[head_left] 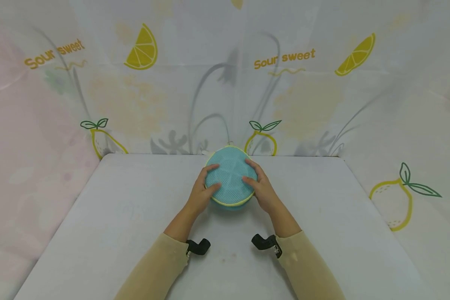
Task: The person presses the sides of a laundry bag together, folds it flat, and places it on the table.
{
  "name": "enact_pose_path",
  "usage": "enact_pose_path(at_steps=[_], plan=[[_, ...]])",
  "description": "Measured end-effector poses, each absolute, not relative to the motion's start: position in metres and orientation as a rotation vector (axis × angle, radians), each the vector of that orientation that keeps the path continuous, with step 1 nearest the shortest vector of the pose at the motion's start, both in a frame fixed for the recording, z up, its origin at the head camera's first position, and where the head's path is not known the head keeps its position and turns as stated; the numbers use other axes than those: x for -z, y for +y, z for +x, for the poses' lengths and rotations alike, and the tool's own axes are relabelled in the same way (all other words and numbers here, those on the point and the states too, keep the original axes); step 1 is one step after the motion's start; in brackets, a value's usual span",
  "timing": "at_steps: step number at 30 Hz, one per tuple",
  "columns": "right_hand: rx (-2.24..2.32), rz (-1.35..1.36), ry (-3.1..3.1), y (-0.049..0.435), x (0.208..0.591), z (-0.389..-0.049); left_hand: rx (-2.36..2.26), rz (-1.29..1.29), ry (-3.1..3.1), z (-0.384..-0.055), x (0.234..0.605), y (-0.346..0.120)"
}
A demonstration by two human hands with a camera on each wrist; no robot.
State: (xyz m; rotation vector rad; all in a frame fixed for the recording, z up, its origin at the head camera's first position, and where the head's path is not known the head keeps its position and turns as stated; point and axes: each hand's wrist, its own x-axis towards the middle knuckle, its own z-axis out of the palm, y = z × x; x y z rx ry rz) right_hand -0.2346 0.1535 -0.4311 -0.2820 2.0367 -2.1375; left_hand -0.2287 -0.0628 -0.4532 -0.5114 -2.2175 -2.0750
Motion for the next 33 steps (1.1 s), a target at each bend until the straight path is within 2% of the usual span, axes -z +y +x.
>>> enact_pose_path(at_steps=[22, 33], plan=[[1.969, -0.260, 2.282, 0.1494, 0.4319, -0.2356, 2.118, -0.374, -2.161, -0.2301, 0.4497, -0.0597], [1.955, -0.230, 2.224, 0.1466, 0.4312, -0.2330, 2.123, -0.401, -2.079, -0.2281, 0.4541, -0.0578]])
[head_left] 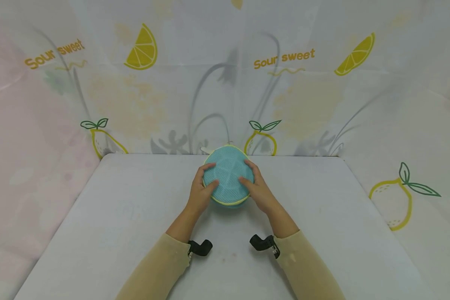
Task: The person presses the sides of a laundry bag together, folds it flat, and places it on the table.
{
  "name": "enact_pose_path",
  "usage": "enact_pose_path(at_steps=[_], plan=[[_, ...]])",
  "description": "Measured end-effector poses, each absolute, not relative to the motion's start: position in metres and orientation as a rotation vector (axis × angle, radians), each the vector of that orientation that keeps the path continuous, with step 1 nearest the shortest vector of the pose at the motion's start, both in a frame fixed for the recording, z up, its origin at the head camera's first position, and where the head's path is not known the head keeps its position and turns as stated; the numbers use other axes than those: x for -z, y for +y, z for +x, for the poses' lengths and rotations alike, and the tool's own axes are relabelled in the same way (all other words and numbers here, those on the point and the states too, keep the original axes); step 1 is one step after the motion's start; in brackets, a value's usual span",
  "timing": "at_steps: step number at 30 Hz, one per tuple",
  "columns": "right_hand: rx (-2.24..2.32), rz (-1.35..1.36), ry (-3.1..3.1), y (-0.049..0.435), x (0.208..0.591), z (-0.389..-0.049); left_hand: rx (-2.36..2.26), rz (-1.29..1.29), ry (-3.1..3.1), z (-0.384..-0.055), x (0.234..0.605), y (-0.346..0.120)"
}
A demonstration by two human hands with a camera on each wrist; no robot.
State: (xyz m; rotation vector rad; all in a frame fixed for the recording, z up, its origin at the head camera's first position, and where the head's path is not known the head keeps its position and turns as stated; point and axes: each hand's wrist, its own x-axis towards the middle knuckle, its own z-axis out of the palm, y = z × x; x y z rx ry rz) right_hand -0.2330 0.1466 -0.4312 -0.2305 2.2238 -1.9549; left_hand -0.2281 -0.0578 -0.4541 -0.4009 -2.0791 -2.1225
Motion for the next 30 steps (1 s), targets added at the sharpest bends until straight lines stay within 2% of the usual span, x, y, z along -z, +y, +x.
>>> enact_pose_path(at_steps=[15, 30], plan=[[2.216, -0.143, 1.984, 0.1504, 0.4325, -0.2350, 2.100, -0.449, -2.160, -0.2285, 0.4554, -0.0540], [2.411, -0.161, 1.848, 0.1497, 0.4304, -0.2359, 2.084, -0.353, -2.164, -0.2244, 0.4514, -0.0481]])
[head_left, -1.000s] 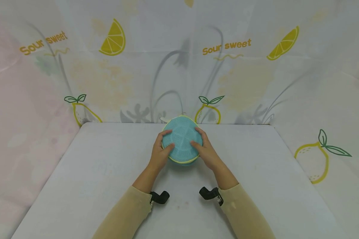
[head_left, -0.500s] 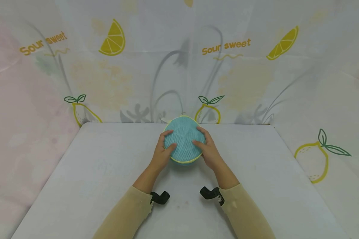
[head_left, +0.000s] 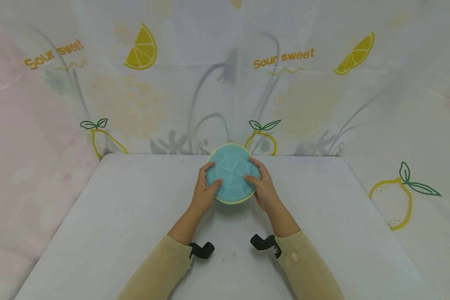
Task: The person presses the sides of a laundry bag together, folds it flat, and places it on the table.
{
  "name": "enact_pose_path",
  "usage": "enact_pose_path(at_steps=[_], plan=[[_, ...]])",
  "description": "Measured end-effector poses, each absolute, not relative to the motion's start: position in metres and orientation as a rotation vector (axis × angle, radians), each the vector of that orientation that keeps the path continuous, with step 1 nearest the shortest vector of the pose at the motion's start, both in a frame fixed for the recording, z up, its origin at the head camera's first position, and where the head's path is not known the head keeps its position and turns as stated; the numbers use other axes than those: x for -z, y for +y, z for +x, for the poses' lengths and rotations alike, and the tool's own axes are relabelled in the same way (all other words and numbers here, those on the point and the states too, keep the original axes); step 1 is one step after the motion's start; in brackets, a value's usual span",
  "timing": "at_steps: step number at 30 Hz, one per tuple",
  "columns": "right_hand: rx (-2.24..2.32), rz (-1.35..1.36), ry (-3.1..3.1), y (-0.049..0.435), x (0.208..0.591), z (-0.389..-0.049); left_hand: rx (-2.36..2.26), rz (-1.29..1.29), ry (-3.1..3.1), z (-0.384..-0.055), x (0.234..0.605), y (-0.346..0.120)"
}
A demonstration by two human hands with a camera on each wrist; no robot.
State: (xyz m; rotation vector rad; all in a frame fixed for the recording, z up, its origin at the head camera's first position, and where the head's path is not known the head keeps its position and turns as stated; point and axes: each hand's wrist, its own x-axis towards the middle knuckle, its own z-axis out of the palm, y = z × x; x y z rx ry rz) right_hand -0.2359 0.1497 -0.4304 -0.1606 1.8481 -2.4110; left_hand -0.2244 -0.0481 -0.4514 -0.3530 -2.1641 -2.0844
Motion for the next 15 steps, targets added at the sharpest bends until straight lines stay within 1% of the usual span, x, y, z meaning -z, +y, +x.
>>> enact_pose_path(at_steps=[8, 15], plan=[[2.459, -0.159, 1.838, 0.151, 0.430, -0.236, 2.153, -0.261, -2.122, -0.221, 0.449, -0.045], [2.484, -0.151, 1.826, 0.151, 0.430, -0.235, 2.206, -0.213, -2.082, -0.202, 0.425, -0.040]])
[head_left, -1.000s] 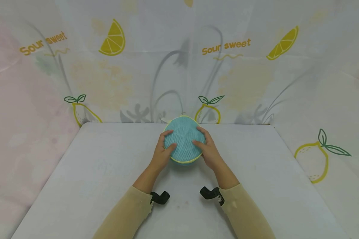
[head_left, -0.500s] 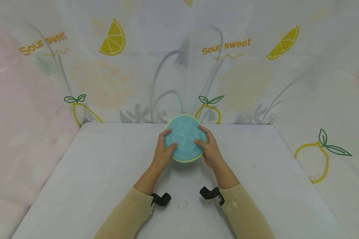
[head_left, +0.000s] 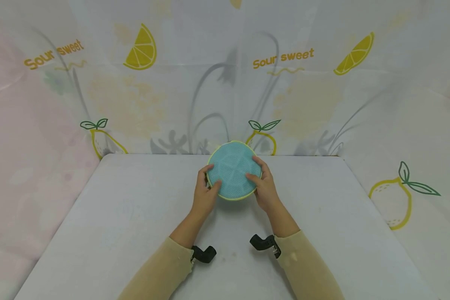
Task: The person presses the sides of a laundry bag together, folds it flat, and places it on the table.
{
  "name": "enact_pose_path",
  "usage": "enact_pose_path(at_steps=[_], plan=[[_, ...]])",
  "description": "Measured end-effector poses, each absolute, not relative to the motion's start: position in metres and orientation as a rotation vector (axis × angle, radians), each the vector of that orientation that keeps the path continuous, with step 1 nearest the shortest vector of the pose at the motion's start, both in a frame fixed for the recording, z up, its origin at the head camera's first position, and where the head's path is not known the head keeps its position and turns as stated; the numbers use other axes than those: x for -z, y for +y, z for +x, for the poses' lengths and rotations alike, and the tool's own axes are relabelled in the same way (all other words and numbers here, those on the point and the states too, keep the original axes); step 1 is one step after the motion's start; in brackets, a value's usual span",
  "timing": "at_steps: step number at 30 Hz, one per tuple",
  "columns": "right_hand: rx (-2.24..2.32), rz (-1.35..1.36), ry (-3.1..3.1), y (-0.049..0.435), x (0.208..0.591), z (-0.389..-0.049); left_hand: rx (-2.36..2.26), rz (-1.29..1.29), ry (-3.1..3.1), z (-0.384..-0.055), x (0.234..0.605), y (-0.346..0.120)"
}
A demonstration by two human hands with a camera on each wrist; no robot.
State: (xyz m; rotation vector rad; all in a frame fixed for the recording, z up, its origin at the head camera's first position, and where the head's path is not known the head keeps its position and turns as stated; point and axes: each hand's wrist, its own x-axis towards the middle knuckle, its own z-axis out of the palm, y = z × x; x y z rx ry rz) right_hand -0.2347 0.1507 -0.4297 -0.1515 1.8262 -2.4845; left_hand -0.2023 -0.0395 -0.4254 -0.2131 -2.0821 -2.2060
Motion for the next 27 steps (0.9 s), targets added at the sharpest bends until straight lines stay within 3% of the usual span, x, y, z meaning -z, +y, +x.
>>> enact_pose_path(at_steps=[19, 27], plan=[[2.365, -0.093, 1.945, 0.142, 0.435, -0.234, 2.320, -0.222, -2.035, -0.201, 0.425, -0.040], [2.260, -0.091, 2.038, 0.142, 0.434, -0.233, 2.301, -0.236, -2.032, -0.218, 0.452, -0.042]])
